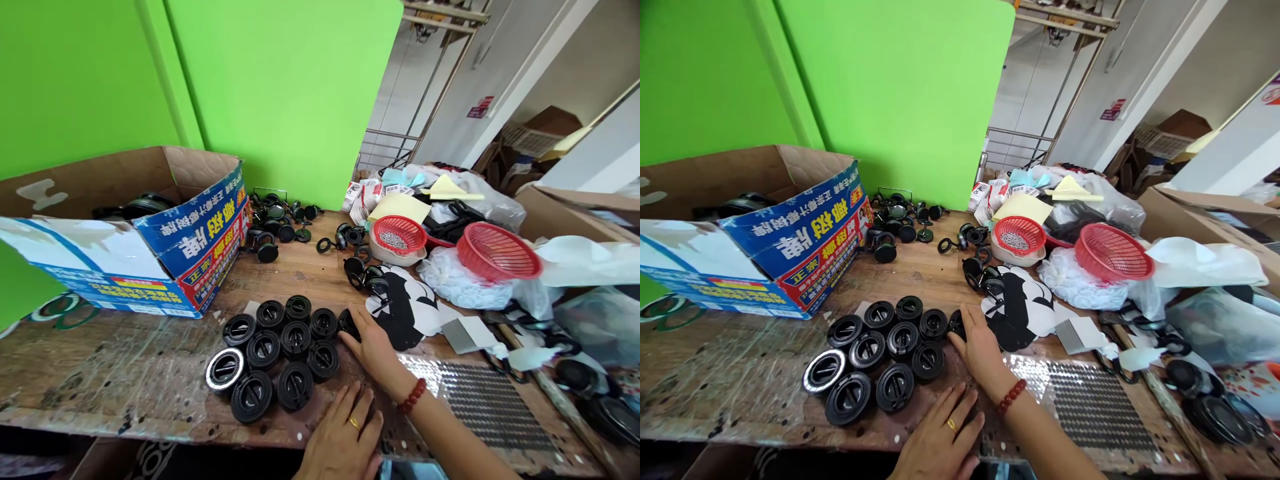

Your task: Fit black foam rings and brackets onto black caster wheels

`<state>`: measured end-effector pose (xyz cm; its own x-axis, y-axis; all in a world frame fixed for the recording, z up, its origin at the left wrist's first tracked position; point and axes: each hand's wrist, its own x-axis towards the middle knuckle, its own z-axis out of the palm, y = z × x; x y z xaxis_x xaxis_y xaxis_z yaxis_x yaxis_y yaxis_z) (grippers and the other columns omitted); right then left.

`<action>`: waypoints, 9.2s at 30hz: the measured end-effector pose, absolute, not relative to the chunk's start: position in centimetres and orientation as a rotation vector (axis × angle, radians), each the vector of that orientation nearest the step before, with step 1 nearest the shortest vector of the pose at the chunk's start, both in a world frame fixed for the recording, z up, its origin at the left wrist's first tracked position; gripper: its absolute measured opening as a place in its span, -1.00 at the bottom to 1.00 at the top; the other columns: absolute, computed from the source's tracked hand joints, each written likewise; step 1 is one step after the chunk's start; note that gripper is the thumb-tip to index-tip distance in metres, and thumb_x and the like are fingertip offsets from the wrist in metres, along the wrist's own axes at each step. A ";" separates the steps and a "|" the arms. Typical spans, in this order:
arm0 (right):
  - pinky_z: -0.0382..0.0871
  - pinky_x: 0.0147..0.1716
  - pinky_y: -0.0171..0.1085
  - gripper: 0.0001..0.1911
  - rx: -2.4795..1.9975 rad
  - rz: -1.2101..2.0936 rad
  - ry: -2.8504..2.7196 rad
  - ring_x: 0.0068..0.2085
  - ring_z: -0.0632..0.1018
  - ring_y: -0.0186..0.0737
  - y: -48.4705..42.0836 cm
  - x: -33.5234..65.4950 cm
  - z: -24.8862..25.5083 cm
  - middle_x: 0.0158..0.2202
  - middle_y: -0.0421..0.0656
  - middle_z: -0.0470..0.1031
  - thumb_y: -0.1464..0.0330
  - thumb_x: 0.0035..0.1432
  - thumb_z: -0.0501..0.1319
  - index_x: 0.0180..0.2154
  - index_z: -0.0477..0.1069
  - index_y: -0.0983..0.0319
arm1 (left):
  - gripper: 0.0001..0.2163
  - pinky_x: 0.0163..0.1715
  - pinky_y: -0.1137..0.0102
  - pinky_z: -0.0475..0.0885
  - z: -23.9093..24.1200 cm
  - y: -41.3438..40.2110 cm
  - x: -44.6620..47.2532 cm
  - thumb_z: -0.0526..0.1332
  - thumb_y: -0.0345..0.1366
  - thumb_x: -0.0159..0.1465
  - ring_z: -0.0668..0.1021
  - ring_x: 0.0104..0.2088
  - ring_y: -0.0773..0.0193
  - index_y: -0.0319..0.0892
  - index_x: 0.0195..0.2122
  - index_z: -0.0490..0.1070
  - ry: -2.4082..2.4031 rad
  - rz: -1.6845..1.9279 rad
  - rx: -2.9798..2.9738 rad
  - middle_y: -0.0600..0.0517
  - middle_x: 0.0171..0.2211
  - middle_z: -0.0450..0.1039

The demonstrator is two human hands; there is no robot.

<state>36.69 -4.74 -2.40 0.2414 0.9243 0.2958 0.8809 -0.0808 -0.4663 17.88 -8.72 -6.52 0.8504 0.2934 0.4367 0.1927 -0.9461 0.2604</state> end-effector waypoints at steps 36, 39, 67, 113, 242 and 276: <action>0.33 -0.58 -0.36 -0.50 -1.198 1.324 -0.413 -0.58 0.47 -0.34 -14.8 37.7 5.6 -0.44 -0.12 0.58 -0.07 0.01 0.32 -0.28 0.44 0.23 | -0.30 0.24 0.05 0.31 -1.3 -7.3 17.0 0.01 0.15 0.36 0.26 0.34 -0.07 -0.07 0.42 -0.10 0.444 0.580 1.732 -0.24 0.40 0.06; 0.31 -0.61 -0.38 -0.47 -1.051 1.511 -0.418 -0.60 0.48 -0.34 -17.7 34.2 4.3 -0.45 -0.13 0.56 -0.11 0.04 0.30 -0.28 0.43 0.24 | -0.32 0.08 0.17 0.44 1.3 -6.9 17.2 0.04 0.23 0.31 0.47 0.17 -0.03 -0.11 0.30 0.13 0.488 0.485 1.466 -0.24 0.25 0.31; 0.14 -0.40 -0.25 -0.85 -2.566 0.002 -1.273 -0.40 0.36 -0.21 -20.3 45.4 -0.6 -0.42 -0.14 0.35 0.51 0.04 0.12 -0.51 0.28 0.19 | -0.49 -0.80 0.60 0.14 3.6 -7.9 18.9 0.32 0.22 0.09 0.35 -0.68 0.45 -0.20 -0.34 0.37 0.805 0.153 0.598 0.08 -0.56 0.42; 0.27 -0.12 -0.09 -0.83 -2.517 -0.225 -1.283 -0.18 0.43 -0.02 -22.5 45.1 -0.6 -0.26 -0.03 0.48 0.46 0.12 0.19 -0.49 0.48 0.22 | -0.49 -0.84 0.62 0.16 3.7 -8.1 20.0 0.29 0.24 0.08 0.28 -0.74 0.45 -0.15 -0.30 0.39 0.720 0.123 0.748 0.18 -0.68 0.29; 0.41 -0.13 -0.16 -0.75 -1.803 0.195 -1.580 -0.10 0.41 -0.14 -18.9 29.1 5.6 -0.23 -0.15 0.40 0.68 0.01 0.16 -0.44 0.31 0.21 | -0.39 -0.61 0.49 0.18 2.2 -9.3 19.3 0.06 0.33 0.21 0.22 -0.62 0.41 -0.18 -0.59 0.30 0.817 0.576 1.180 0.14 -0.65 0.17; 0.10 -0.21 -0.10 -0.86 -2.569 -0.448 -1.388 -0.22 0.30 -0.04 -21.6 42.5 -1.2 -0.35 -0.04 0.39 0.45 0.08 0.19 -0.52 0.41 0.23 | -0.44 -0.89 0.60 0.11 3.2 -8.2 20.3 0.27 0.29 0.01 0.18 -0.79 0.49 -0.16 -0.62 0.24 0.863 0.493 0.799 0.21 -0.76 0.13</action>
<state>42.53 -21.63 -1.20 0.5164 0.7819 0.3492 0.8385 -0.5445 -0.0208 20.25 -8.23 3.20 0.5694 0.6704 -0.4758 -0.0691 0.6157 0.7849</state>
